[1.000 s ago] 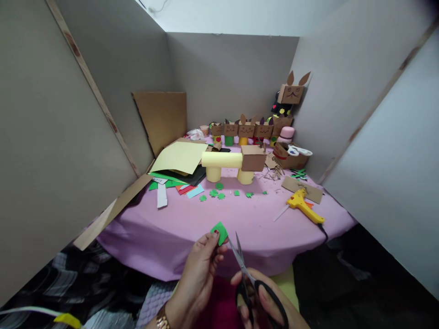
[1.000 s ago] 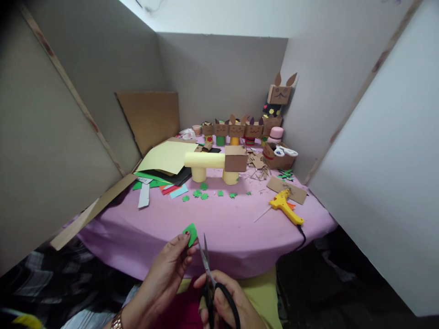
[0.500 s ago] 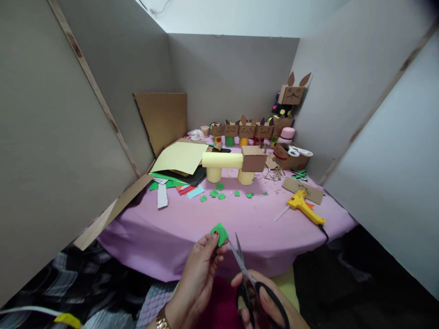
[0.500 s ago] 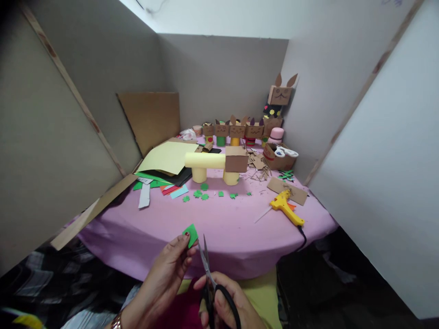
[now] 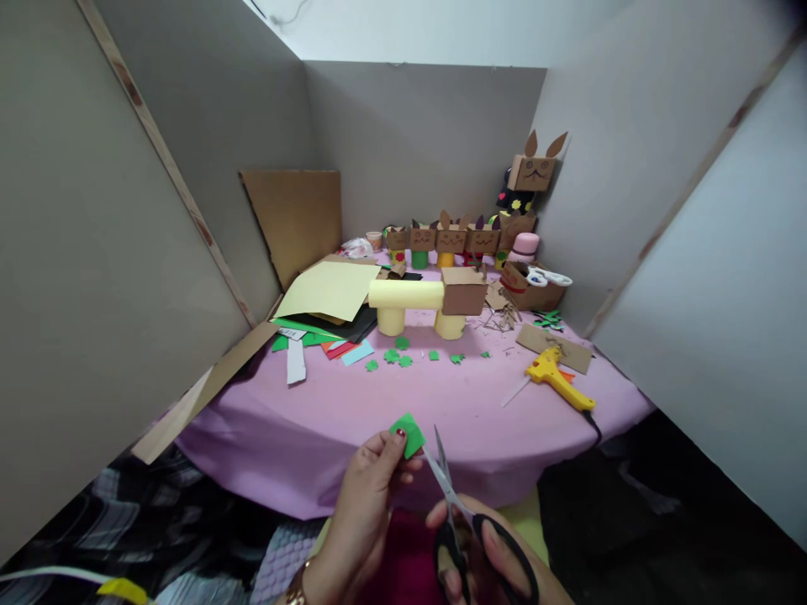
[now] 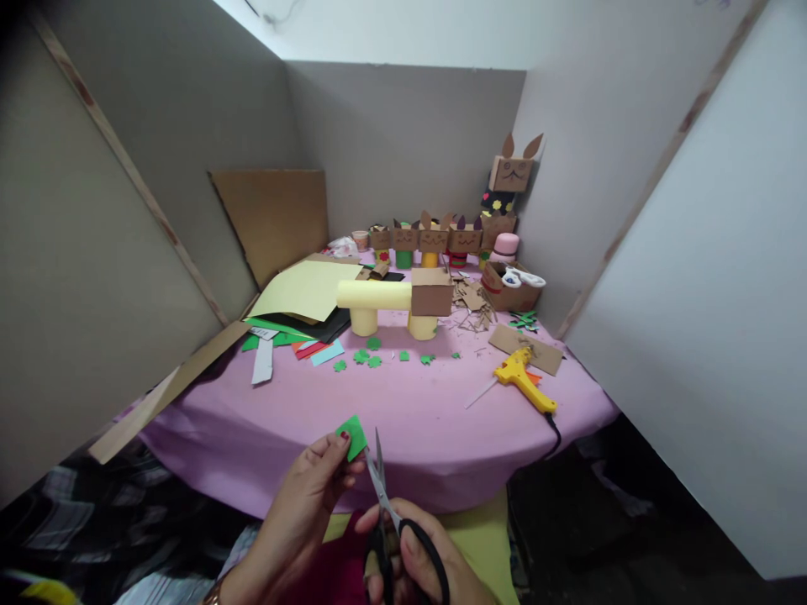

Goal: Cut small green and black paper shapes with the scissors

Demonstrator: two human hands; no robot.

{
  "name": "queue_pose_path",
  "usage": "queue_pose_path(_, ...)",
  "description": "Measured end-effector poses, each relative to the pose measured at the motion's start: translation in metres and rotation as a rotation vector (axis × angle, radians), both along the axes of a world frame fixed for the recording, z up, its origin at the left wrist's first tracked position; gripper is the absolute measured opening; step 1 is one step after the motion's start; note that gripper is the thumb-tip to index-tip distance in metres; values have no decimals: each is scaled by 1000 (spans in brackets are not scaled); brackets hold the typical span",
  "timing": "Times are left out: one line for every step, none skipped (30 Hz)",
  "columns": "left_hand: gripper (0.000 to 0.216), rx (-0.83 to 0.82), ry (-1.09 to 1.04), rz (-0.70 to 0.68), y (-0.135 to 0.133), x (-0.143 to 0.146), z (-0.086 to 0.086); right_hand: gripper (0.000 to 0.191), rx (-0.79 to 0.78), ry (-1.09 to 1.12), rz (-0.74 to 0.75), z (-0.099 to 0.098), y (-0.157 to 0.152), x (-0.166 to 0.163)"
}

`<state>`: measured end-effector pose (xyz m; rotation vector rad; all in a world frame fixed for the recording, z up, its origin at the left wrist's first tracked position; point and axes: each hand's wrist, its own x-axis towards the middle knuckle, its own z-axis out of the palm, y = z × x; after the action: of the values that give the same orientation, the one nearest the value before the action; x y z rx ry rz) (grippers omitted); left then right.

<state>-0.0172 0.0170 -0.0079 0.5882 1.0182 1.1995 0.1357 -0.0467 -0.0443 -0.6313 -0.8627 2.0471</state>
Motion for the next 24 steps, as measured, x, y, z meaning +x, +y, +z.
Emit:
queue_pose_path(32,8,12,-6,0,0,1,56,-6,14,3,1,0,0)
queue_pose_path(31,12,20,-12,1,0,1,55,-14,28,4,2,0,1)
queue_pose_path(31,15,21,-19,1,0,2,54,-26,46,8,3,0,1)
queue_pose_path(31,16,17,-23,1,-1,2,54,-42,68,10,4,0,1)
queue_pose_path(31,17,11,-28,1,-1,2,53,-60,96,14,4,0,2)
queue_pose_path(30,17,7,-34,2,-2,3,52,-79,125,17,5,0,2)
queue_pose_path(30,19,4,-41,2,-2,4,51,-95,151,18,5,0,2)
queue_pose_path(30,19,1,-49,2,-3,4,50,-107,173,20,6,0,3)
queue_pose_path(29,19,-5,-60,2,-3,5,49,-118,189,25,6,-1,3)
queue_pose_path(29,17,-12,-73,1,-3,5,47,-128,203,27,7,-1,3)
queue_pose_path(29,16,-18,-88,1,-3,6,46,-136,217,30,7,-1,4)
queue_pose_path(29,16,-22,-102,0,-3,6,46,-143,232,36,7,-1,4)
queue_pose_path(29,15,-21,-114,0,-3,6,46,-152,245,43,7,-1,4)
queue_pose_path(28,16,-15,-122,0,-3,7,46,-158,255,46,6,-1,4)
queue_pose_path(28,21,-5,-126,0,-3,7,46,-158,257,46,6,-1,4)
queue_pose_path(28,28,7,-126,0,-3,7,46,-154,252,42,6,-1,5)
queue_pose_path(28,38,21,-123,1,-3,8,47,-152,243,37,6,-2,5)
queue_pose_path(27,48,38,-122,2,-3,8,47,-151,232,35,7,-2,5)
queue_pose_path(28,58,58,-124,2,-3,8,47,-149,220,35,7,-2,5)
queue_pose_path(28,68,78,-127,3,-3,8,48,-152,212,36,8,-2,5)
queue_pose_path(29,78,95,-134,3,-3,8,49,-157,205,37,10,-2,5)
queue_pose_path(29,89,110,-141,3,-3,8,50,-162,199,36,11,-2,5)
queue_pose_path(30,101,123,-151,3,-3,8,50,-160,193,34,11,-2,5)
queue_pose_path(30,114,137,-160,1,-2,8,50,-155,186,29,12,-3,5)
